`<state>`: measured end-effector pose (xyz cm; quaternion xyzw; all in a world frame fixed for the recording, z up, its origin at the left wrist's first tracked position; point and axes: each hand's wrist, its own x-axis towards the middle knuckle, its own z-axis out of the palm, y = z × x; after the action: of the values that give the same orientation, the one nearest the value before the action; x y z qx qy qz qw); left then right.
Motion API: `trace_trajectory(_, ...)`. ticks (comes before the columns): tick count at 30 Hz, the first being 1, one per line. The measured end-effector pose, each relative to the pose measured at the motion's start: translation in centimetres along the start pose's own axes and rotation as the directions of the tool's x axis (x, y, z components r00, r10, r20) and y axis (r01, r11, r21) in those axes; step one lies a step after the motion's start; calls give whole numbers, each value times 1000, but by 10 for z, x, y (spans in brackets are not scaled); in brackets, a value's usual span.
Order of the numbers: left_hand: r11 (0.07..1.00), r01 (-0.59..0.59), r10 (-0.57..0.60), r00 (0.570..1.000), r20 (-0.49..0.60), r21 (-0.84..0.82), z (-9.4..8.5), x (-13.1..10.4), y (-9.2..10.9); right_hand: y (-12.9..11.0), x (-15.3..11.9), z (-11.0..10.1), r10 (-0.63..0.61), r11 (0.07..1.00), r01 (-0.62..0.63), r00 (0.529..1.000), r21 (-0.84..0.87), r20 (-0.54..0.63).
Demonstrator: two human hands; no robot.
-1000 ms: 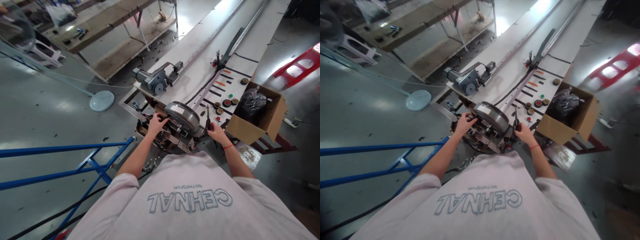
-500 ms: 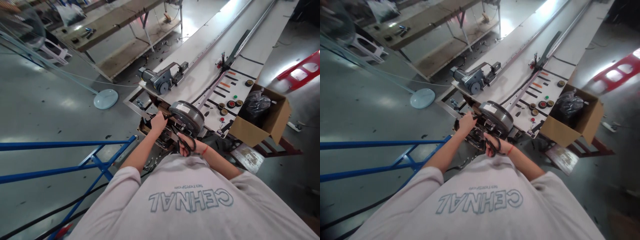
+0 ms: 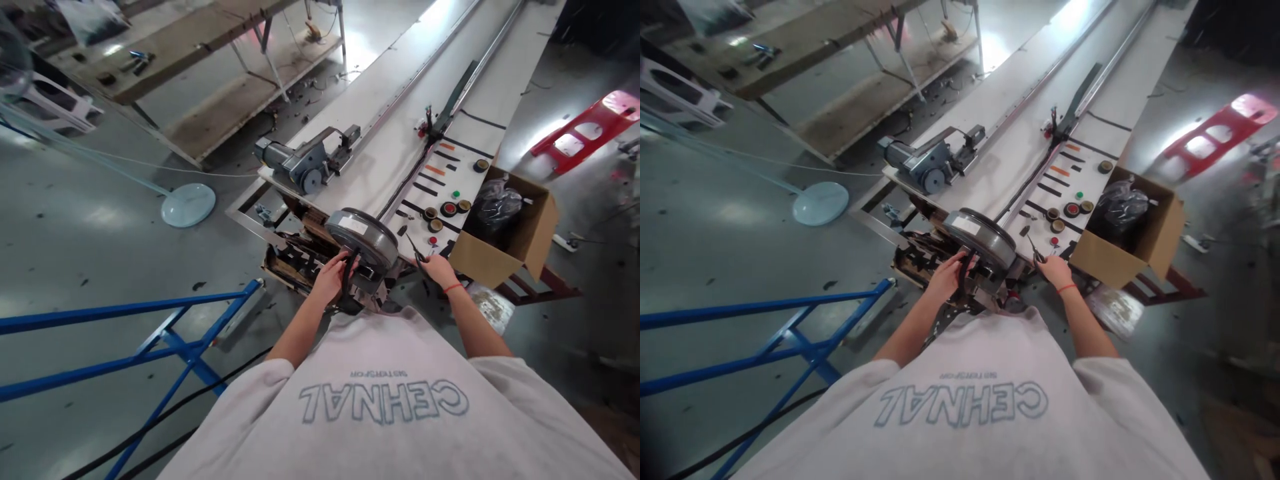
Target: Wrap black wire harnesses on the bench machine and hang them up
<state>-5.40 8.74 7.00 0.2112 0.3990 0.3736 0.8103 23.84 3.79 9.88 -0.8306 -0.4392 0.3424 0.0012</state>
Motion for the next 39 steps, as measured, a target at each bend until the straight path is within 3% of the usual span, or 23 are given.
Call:
trace_trajectory(2, 980, 181, -181, 983, 7, -77, 5, 10, 6, -5, 19, 1, -8, 986, -2, 998, -164, -61)
trace_trajectory(5, 933, 352, -342, 931, 126, -71, 15, 21, 14, -14, 47, -10, -73, 982, 48, 989, -183, -130)
trace_trajectory(7, 945, 324, -326, 929, 176, 42, 21, 23, 18, -15, 73, -30, -90, 984, 42, 956, -174, -280)
trace_trajectory(10, 913, 105, -177, 973, 151, 395, 27, 16, 23, -1, 122, -70, -68, 981, -28, 876, -191, -478)
trace_trajectory(12, 738, -35, -43, 994, 99, 674, 29, 10, 26, 12, 151, -92, -49, 977, -61, 866, -202, -498)
trace_trajectory(15, 388, -61, 73, 997, 35, 920, 31, 5, 25, 26, 178, -106, 0, 972, -100, 905, -213, -425)
trace_trajectory(19, 79, -49, 194, 981, 33, 996, 31, 2, 16, 29, 185, -98, 18, 957, -131, 917, -259, -398)
trace_trajectory(22, -44, -78, 337, 937, 88, 996, 28, -6, 9, 28, 184, -92, -2, 950, -126, 912, -285, -410)
trace_trajectory(24, -20, -102, 388, 916, 102, 995, 26, -13, 6, 28, 184, -91, -5, 951, -124, 909, -283, -416)
trace_trajectory(30, 129, -42, 379, 925, -10, 991, 19, -29, -6, 26, 186, -94, 21, 952, -143, 914, -272, -404)
trace_trajectory(39, 267, 100, 258, 951, -171, 958, -3, -58, -20, 26, 186, -94, 23, 952, -141, 919, -271, -395)
